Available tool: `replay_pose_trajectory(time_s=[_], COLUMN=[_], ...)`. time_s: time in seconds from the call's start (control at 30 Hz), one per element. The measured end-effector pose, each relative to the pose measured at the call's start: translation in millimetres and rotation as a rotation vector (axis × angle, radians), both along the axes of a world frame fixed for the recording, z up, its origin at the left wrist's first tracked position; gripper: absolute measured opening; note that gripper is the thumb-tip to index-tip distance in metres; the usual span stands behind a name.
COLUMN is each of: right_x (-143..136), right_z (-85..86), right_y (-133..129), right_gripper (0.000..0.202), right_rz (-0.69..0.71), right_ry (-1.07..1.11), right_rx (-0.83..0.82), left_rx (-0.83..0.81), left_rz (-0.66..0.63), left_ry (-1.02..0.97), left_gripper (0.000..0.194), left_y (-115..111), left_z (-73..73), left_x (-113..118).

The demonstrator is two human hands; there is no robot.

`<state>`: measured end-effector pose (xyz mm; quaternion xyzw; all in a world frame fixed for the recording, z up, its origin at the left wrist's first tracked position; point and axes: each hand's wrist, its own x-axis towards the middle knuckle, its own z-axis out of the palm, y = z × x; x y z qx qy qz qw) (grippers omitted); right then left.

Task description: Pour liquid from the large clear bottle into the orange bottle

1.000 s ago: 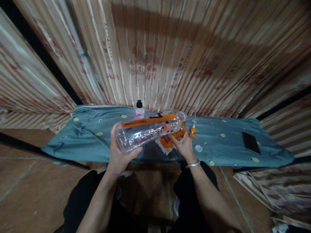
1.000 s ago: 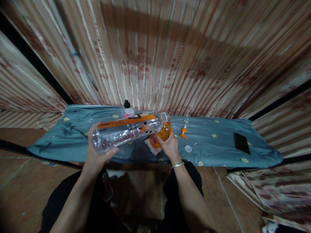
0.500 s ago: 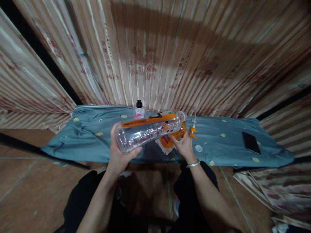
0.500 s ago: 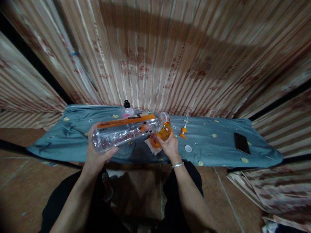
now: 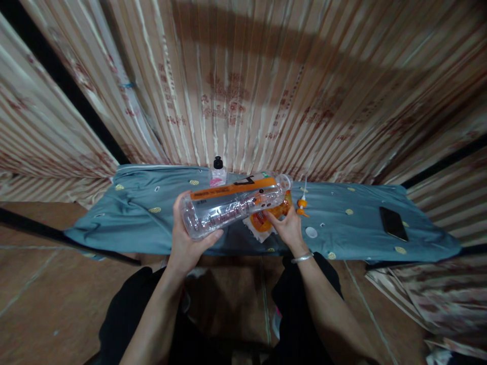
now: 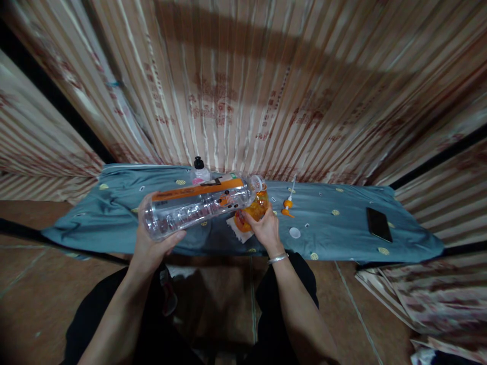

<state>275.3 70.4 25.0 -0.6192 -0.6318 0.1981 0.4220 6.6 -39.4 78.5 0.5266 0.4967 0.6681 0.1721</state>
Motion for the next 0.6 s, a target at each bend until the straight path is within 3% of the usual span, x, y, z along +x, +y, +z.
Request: replay_pose_trajectory(time_s=[0.6], right_x=[1.5], right_z=[-4.0], right_y=[1.0], right_gripper=[0.079], right_rz=[-0.015], right_ry=[-0.014], right_rx=[0.028], left_rx=[-0.070], left_rz=[-0.054], left_ry=[-0.038], left_gripper=[0.106], left_y=[-1.4], left_z=[-7.3], left_x=[-3.4])
